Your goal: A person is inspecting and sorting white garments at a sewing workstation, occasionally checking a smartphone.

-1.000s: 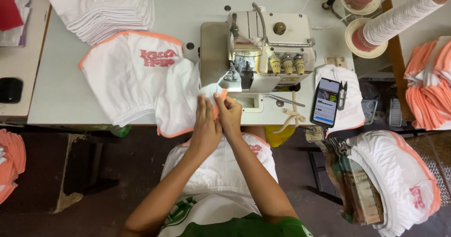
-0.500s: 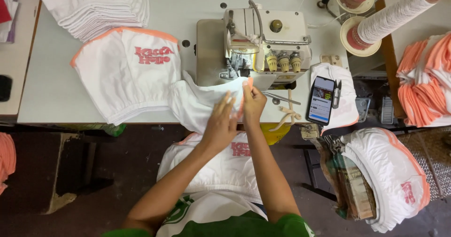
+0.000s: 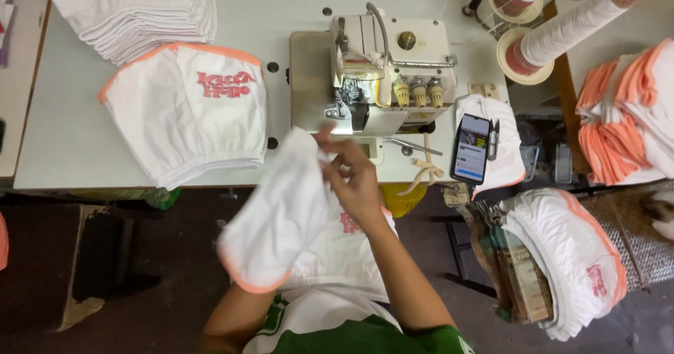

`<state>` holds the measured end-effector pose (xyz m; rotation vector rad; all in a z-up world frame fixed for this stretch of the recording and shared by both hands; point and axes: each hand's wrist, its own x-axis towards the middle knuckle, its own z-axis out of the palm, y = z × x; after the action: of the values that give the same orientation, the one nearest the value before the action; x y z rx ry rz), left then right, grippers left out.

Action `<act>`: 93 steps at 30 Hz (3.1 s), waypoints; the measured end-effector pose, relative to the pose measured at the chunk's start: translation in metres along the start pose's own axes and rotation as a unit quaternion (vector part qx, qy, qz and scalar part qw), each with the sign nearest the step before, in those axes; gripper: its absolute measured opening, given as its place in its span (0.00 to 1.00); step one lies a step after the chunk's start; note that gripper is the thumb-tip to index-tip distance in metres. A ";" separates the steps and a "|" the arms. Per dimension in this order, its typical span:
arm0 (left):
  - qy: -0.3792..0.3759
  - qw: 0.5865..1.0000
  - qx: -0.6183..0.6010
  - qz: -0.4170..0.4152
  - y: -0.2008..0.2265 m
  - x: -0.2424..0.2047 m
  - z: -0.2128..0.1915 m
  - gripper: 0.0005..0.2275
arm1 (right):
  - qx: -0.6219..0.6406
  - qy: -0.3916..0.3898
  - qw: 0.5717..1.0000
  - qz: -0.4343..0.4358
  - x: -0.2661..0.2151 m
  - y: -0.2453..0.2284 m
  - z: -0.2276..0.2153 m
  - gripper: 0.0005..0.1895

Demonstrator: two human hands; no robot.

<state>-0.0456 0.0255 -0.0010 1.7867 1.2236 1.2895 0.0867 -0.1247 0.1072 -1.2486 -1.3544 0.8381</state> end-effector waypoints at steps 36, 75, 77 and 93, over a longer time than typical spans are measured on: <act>0.206 0.861 0.345 0.311 0.075 -0.064 -0.319 0.03 | -0.047 0.078 0.923 -0.375 0.089 -0.031 0.118 0.11; -0.240 0.947 0.149 -0.153 0.008 -0.272 -0.148 0.06 | -0.096 -0.249 0.910 0.318 -0.251 0.175 -0.187 0.06; -0.179 0.971 0.145 -0.062 0.056 -0.242 -0.150 0.04 | -0.190 -0.284 0.887 0.311 -0.255 0.175 -0.185 0.10; -0.310 0.751 -0.580 0.054 0.098 -0.113 -0.205 0.20 | 0.130 0.053 0.973 0.185 -0.055 0.130 -0.169 0.08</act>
<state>-0.2173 -0.1247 0.1104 1.1106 -0.1463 0.9697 0.2732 -0.1771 0.0029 -1.3348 -0.9027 1.1497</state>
